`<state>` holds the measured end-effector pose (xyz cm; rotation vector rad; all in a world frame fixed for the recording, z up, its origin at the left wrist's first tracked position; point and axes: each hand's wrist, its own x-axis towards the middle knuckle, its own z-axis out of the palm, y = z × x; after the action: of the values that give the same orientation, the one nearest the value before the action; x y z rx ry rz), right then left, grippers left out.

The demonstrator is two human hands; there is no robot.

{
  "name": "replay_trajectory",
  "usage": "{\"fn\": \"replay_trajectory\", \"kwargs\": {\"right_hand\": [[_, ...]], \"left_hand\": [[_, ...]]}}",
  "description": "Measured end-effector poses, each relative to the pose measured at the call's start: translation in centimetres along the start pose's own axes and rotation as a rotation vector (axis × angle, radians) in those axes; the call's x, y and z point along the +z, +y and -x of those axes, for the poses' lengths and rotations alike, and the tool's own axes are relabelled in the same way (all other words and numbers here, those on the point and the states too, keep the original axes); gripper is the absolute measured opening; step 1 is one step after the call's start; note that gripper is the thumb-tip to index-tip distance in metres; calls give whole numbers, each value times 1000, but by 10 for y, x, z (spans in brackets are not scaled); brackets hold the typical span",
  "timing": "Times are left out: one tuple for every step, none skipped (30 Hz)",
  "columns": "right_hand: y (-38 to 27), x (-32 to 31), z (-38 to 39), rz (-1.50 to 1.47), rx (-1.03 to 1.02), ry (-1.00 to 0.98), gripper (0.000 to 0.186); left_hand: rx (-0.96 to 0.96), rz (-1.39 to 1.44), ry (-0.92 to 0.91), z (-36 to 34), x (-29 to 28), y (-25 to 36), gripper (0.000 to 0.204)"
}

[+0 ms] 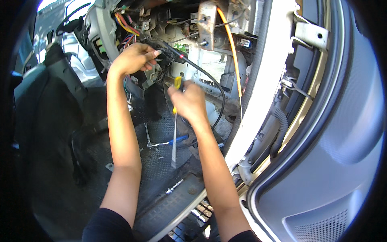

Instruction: The person works inside a vehicle's footwell area, using a screwdriver and pliers to disconnect and reconnect electrical connectors and wires. They repeatedly probe and adjust connections within the exposed wiring harness.

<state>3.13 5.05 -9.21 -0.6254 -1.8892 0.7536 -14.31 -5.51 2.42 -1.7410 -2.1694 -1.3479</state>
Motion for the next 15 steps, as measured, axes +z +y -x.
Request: {"fn": "replay_trajectory", "kwargs": {"right_hand": [[1,1,-8,-50,-14,170,58],[0,3,-19,-124,43,215,59],[-2,6,-28,-196,70,283,58],[-5,9,-38,-283,97,359,57],[-10,10,-48,-332,108,435,56],[-16,9,-59,-447,132,472,55],[-20,3,-66,-586,167,454,57],[-26,-1,-74,-492,98,631,56],[-29,-6,-77,-525,49,707,57],[-33,-12,-80,-558,10,776,57],[-35,-16,-83,-527,-83,901,58],[-38,-19,-86,-507,-108,985,58],[-37,-22,-85,-519,-52,1038,59],[-38,-21,-87,-706,-95,962,63],[-37,-18,-87,-761,-151,969,65]], "left_hand": [[-12,32,-33,-6,5,-3,38],[-15,-18,-54,-11,9,-6,38],[-3,-27,-47,-15,15,-9,37],[3,-37,-37,-19,20,-10,36],[22,-41,-24,-22,25,-12,36],[5,64,-41,-24,30,-14,36],[-5,104,-84,-26,33,-14,37],[21,89,-140,-27,35,-16,37],[22,64,-191,-28,36,-16,38],[-9,130,-256,-29,35,-18,44],[-22,238,-268,-29,36,-19,50],[-8,337,-264,-29,35,-20,51],[13,433,-263,-29,35,-20,53],[21,489,-251,-30,35,-20,50],[29,642,-183,-31,37,-20,46]]}}
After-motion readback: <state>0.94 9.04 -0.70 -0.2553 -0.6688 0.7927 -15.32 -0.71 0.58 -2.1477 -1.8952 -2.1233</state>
